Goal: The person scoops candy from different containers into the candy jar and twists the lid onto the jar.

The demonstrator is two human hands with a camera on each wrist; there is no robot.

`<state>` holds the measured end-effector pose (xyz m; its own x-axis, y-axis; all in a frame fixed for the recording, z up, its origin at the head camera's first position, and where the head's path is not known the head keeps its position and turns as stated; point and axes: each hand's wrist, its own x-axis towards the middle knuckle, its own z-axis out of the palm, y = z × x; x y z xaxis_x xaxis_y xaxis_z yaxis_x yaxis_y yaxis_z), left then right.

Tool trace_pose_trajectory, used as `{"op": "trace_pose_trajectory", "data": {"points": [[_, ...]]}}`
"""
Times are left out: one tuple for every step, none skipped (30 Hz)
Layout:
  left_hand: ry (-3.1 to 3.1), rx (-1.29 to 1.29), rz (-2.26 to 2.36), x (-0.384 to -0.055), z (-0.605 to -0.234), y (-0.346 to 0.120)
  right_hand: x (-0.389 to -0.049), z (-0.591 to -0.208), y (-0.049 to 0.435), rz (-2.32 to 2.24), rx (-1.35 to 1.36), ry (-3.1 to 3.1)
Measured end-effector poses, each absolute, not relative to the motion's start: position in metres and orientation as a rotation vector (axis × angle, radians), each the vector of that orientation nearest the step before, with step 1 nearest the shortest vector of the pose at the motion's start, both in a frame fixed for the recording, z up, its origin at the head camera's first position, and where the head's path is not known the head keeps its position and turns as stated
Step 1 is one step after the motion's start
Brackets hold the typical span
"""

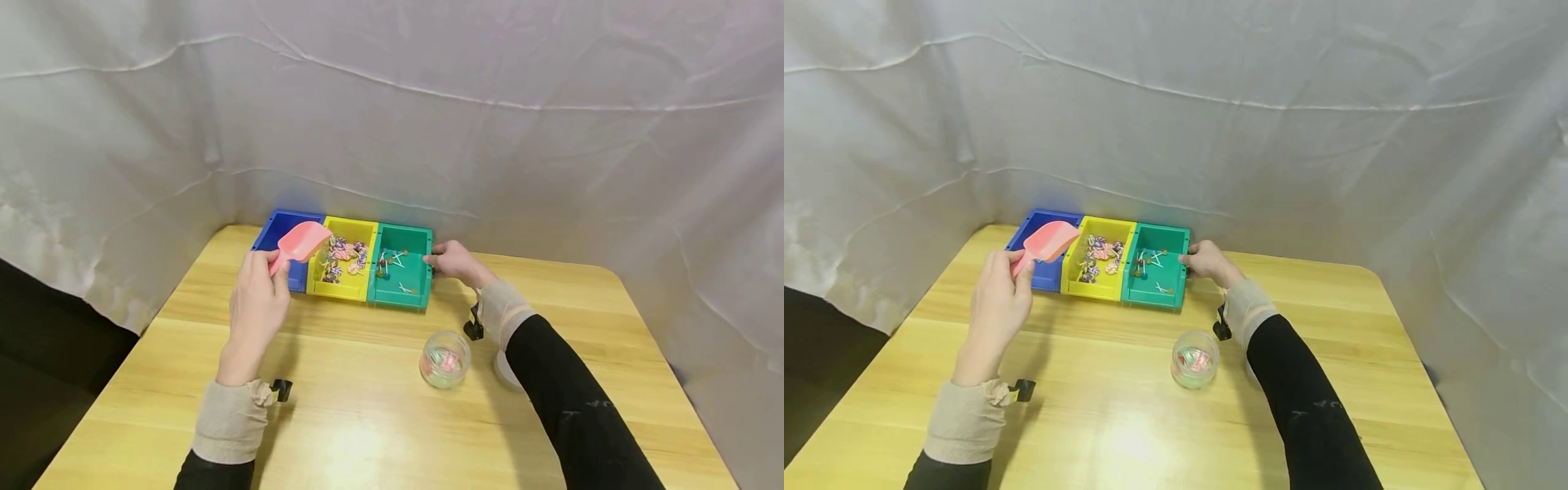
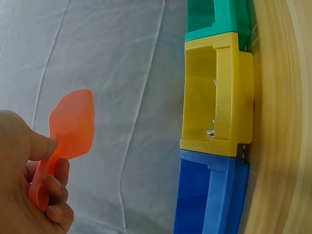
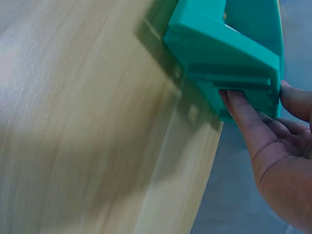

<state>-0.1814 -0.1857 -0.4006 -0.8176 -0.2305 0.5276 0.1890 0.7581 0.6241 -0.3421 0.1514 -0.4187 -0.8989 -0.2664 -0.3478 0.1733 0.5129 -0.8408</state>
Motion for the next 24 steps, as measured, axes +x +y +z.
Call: {"op": "trace_pose_trajectory", "data": {"points": [[-2.353,0.020,-0.916,-0.182,-0.399,-0.186,-0.342,-0.418,0.150,-1.358,-0.078,2.326],[-2.356,0.011,-0.910,-0.182,-0.397,-0.185,-0.342,-0.418,0.150,-1.360,-0.076,2.326],[-2.363,0.003,-0.902,-0.183,-0.395,-0.185,-0.343,-0.418,0.150,-1.362,-0.073,2.322],[-2.376,-0.001,-0.895,-0.184,-0.393,-0.184,-0.343,-0.417,0.150,-1.355,-0.074,2.322],[-2.392,-0.006,-0.887,-0.184,-0.391,-0.184,-0.342,-0.417,0.150,-1.344,-0.076,2.323],[-2.412,-0.009,-0.878,-0.185,-0.389,-0.183,-0.342,-0.417,0.150,-1.330,-0.078,2.329],[-2.432,-0.011,-0.870,-0.186,-0.386,-0.182,-0.342,-0.417,0.149,-1.312,-0.084,2.338],[-2.456,-0.009,-0.860,-0.186,-0.383,-0.182,-0.342,-0.416,0.149,-1.289,-0.091,2.351],[-2.482,-0.006,-0.846,-0.187,-0.381,-0.181,-0.341,-0.416,0.148,-1.264,-0.101,2.366],[-2.509,-0.005,-0.828,-0.188,-0.378,-0.181,-0.341,-0.415,0.146,-1.239,-0.110,2.384],[-2.536,-0.004,-0.807,-0.189,-0.375,-0.182,-0.342,-0.415,0.145,-1.225,-0.115,2.399],[-2.565,-0.004,-0.785,-0.191,-0.372,-0.182,-0.342,-0.415,0.143,-1.217,-0.118,2.410],[-2.593,-0.007,-0.758,-0.193,-0.369,-0.183,-0.342,-0.414,0.142,-1.210,-0.120,2.419],[-2.625,-0.011,-0.727,-0.194,-0.367,-0.183,-0.343,-0.414,0.141,-1.211,-0.119,2.421],[-2.658,-0.016,-0.695,-0.196,-0.365,-0.184,-0.343,-0.415,0.140,-1.207,-0.120,2.426],[-2.690,-0.023,-0.662,-0.198,-0.363,-0.184,-0.343,-0.415,0.139,-1.206,-0.119,2.426],[-2.724,-0.030,-0.630,-0.201,-0.361,-0.184,-0.344,-0.416,0.139,-1.207,-0.120,2.425],[-2.759,-0.040,-0.600,-0.203,-0.359,-0.184,-0.344,-0.416,0.138,-1.202,-0.122,2.425],[-2.792,-0.052,-0.569,-0.206,-0.358,-0.183,-0.343,-0.417,0.138,-1.197,-0.124,2.428],[-2.821,-0.063,-0.540,-0.208,-0.358,-0.183,-0.343,-0.417,0.137,-1.194,-0.126,2.429],[-2.849,-0.074,-0.514,-0.210,-0.357,-0.182,-0.342,-0.417,0.137,-1.186,-0.130,2.434],[-2.875,-0.088,-0.493,-0.213,-0.357,-0.181,-0.341,-0.417,0.137,-1.187,-0.132,2.434],[-2.899,-0.097,-0.477,-0.215,-0.357,-0.180,-0.341,-0.418,0.137,-1.180,-0.137,2.440],[-2.919,-0.104,-0.460,-0.218,-0.357,-0.179,-0.340,-0.417,0.136,-1.182,-0.138,2.442]]}}
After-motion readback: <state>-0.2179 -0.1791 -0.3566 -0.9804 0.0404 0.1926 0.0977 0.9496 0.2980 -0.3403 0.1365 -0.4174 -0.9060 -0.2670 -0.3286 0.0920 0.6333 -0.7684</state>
